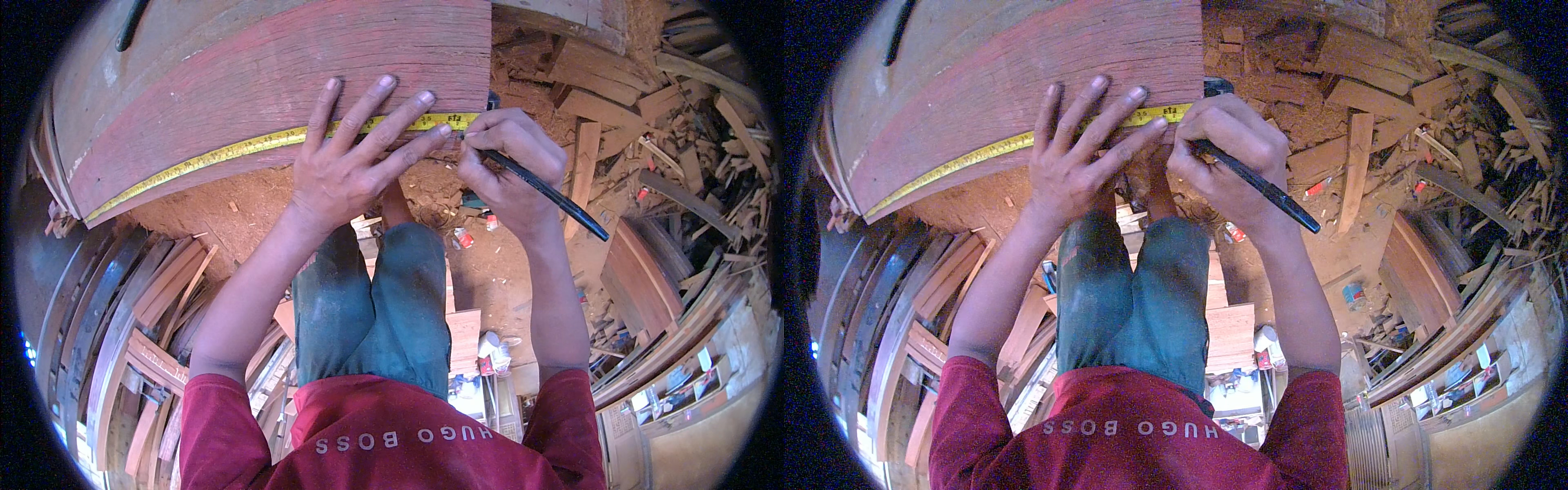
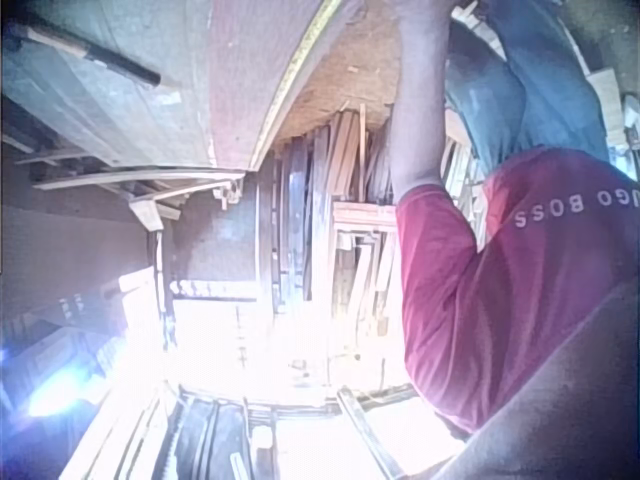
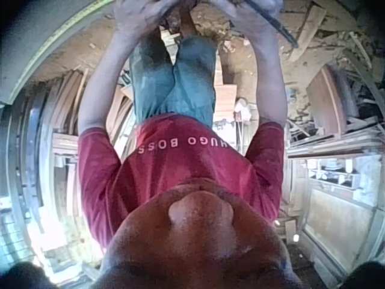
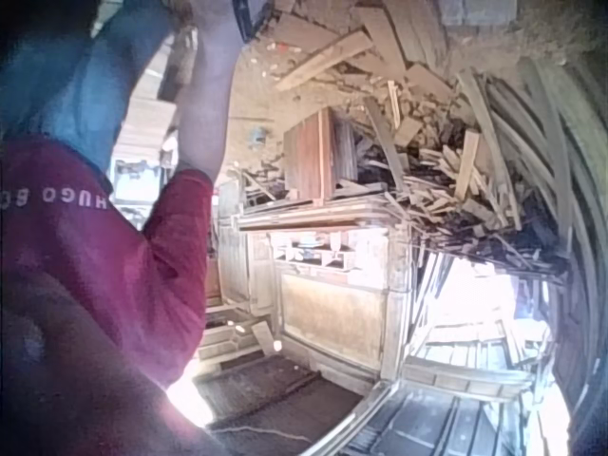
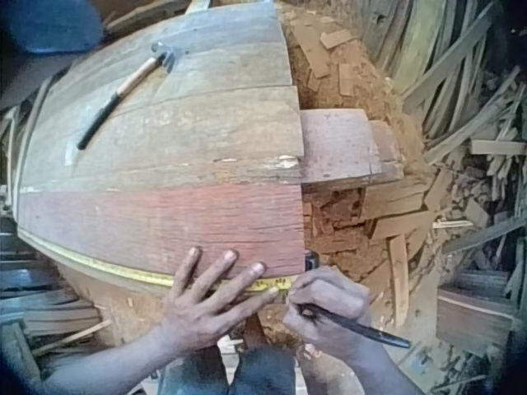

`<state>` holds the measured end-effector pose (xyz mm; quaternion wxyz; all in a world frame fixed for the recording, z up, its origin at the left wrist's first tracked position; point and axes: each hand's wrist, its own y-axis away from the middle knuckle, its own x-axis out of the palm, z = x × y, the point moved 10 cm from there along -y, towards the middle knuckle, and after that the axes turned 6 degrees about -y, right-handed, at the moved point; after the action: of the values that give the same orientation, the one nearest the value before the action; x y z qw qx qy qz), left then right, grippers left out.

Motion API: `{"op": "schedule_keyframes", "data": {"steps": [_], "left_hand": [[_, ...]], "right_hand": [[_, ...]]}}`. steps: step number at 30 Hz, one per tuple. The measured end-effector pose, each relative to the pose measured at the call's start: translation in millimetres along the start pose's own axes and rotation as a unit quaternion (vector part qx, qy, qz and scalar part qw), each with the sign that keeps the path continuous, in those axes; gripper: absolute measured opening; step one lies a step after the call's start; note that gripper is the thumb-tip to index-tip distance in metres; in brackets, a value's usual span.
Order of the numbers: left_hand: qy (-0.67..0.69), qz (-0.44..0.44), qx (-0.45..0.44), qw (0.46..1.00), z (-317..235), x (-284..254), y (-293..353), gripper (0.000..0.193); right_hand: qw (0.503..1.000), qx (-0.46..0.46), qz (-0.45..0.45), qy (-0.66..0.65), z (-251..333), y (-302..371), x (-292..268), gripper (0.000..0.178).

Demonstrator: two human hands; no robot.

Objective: The person uses a circular saw to cut a long wooden board, then measures wooden pieces using a tape measure and marks them with a pen, and finally hammers nails into a board to attach it to a curved wooden structure.

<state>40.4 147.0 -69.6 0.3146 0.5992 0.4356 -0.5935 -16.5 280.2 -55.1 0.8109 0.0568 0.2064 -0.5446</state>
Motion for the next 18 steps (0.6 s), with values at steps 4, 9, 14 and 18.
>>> {"op": "schedule_keyframes", "data": {"steps": [4, 9, 14, 18], "left_hand": [[0.006, 0.002, -0.002, 1.000, -0.3, 1.4, 0.4, 0.047], [-0.016, 0.002, -0.007, 1.000, -0.7, 3.2, 1.7, 0.049], [-0.048, 0.015, -0.038, 0.998, -0.2, 6.5, 0.9, 0.051], [-0.034, 0.025, -0.047, 0.998, 0.9, 8.8, 0.7, 0.052]], "right_hand": [[1.000, -0.018, -0.006, 0.009, 0.4, -2.1, -1.1, 0.017], [1.000, -0.004, 0.000, -0.004, 3.5, -2.3, 0.1, 0.017], [0.999, -0.019, -0.038, 0.005, 1.1, 1.3, -3.7, 0.017], [1.000, -0.010, -0.024, -0.002, 2.2, 0.3, -0.5, 0.016]]}}
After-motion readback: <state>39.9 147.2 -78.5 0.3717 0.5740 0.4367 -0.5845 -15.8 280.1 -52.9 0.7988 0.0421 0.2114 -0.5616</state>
